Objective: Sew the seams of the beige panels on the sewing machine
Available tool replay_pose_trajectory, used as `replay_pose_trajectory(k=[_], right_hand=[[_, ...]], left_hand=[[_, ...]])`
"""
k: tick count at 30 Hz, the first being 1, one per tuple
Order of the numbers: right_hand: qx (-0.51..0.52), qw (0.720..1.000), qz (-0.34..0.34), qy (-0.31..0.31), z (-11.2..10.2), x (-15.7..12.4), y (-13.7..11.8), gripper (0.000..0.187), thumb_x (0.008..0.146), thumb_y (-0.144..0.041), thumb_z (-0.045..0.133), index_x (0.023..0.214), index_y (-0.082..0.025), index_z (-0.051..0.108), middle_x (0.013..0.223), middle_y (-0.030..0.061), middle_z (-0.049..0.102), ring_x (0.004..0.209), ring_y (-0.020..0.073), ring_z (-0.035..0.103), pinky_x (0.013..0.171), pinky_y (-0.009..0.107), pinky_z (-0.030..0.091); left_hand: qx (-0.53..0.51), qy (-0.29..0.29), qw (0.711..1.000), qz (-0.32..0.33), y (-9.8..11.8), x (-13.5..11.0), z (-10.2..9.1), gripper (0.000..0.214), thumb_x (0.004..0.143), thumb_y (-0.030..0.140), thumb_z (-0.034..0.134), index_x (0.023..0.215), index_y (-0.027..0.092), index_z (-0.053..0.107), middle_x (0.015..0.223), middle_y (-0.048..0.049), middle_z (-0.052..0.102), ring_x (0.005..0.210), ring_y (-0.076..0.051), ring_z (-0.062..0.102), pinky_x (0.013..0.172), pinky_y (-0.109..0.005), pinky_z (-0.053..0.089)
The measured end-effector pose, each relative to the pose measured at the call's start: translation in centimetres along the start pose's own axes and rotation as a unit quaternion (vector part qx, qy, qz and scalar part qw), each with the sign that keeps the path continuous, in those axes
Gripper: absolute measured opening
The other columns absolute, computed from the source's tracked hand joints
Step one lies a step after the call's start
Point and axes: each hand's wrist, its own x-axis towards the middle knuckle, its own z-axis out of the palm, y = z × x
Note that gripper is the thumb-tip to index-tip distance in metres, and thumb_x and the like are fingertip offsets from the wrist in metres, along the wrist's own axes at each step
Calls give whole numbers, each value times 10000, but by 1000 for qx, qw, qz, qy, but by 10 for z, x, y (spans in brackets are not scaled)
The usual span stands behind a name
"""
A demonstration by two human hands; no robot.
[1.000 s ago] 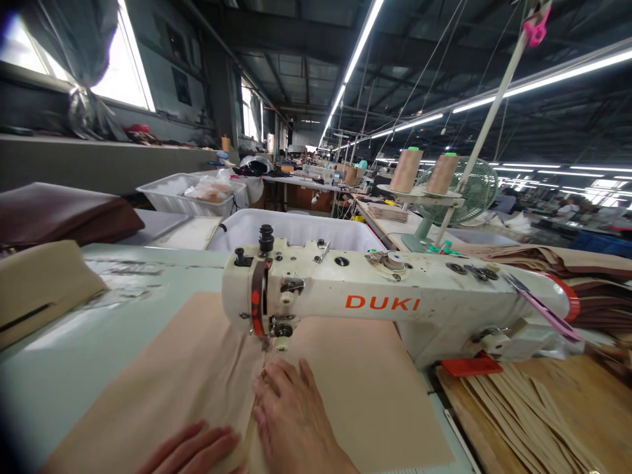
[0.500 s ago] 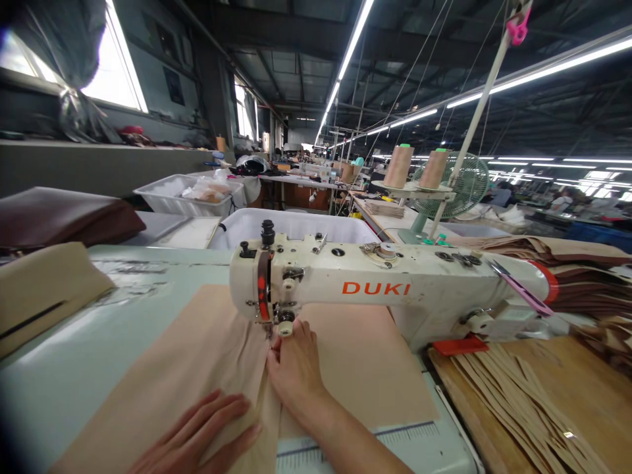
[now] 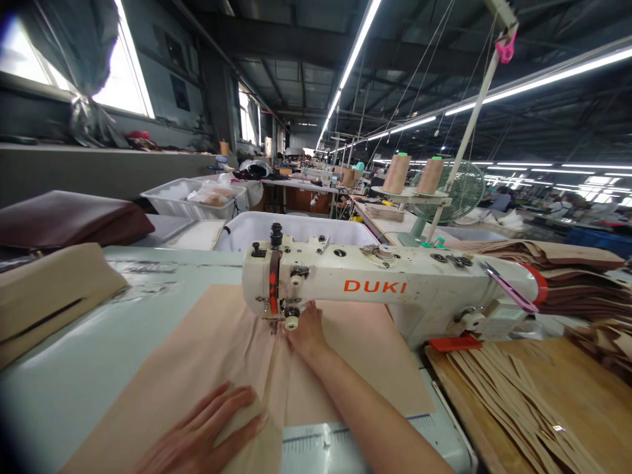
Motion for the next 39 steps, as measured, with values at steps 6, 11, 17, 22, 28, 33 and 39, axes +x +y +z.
replay_pose_trajectory(k=[6,11,17,22,28,33,39], right_hand=[[24,998,-45,-28,-18,-41,-4,248,905,-80,588,1028,-244,728,1057,58,657,1062,237,553,970,415,420],[50,995,-87,8,-15,-49,0,389,860,-6,578,1071,-291,739,1072,45,649,1087,233,528,1010,437,393],[57,994,-90,13,-15,-46,1,533,758,70,573,1082,-317,742,1074,35,642,1080,234,526,1014,443,395],[71,994,-78,29,-16,-47,-1,542,754,74,572,1047,-345,751,1053,23,635,1059,240,513,979,443,407],[79,994,-70,33,-15,-46,-1,526,759,71,584,1034,-345,750,1043,13,624,1055,232,505,969,433,402],[81,993,-67,52,-15,-46,-2,480,765,57,598,985,-337,761,1007,24,610,1032,242,497,945,431,414],[74,994,-64,45,-15,-46,-2,407,767,48,598,929,-288,760,994,34,593,1032,234,482,945,406,402]], left_hand=[[8,-7,1000,29,-11,1,18,563,866,233,702,1398,263,520,1307,-54,601,1237,-226,531,1147,-322,369],[-7,-11,1000,13,-19,11,17,613,850,121,628,1426,279,488,1319,-40,598,1242,-219,538,1167,-336,341],[-57,13,998,-13,-27,26,12,574,907,372,615,1449,296,441,1292,-48,601,1215,-233,550,1147,-348,377],[-82,18,996,-17,-35,40,6,717,860,602,634,1478,320,402,1305,-51,591,1166,-261,564,1113,-376,418],[-66,15,998,-17,-49,45,10,887,785,700,684,1504,273,388,1362,-94,564,1193,-296,558,1017,-382,500],[-41,-8,999,-6,-54,46,14,891,760,686,714,1461,207,442,1368,-122,552,1190,-308,566,889,-353,569],[-127,-77,987,-58,-46,48,11,716,763,525,757,1354,198,519,1284,-113,591,1135,-295,586,915,-360,563]])
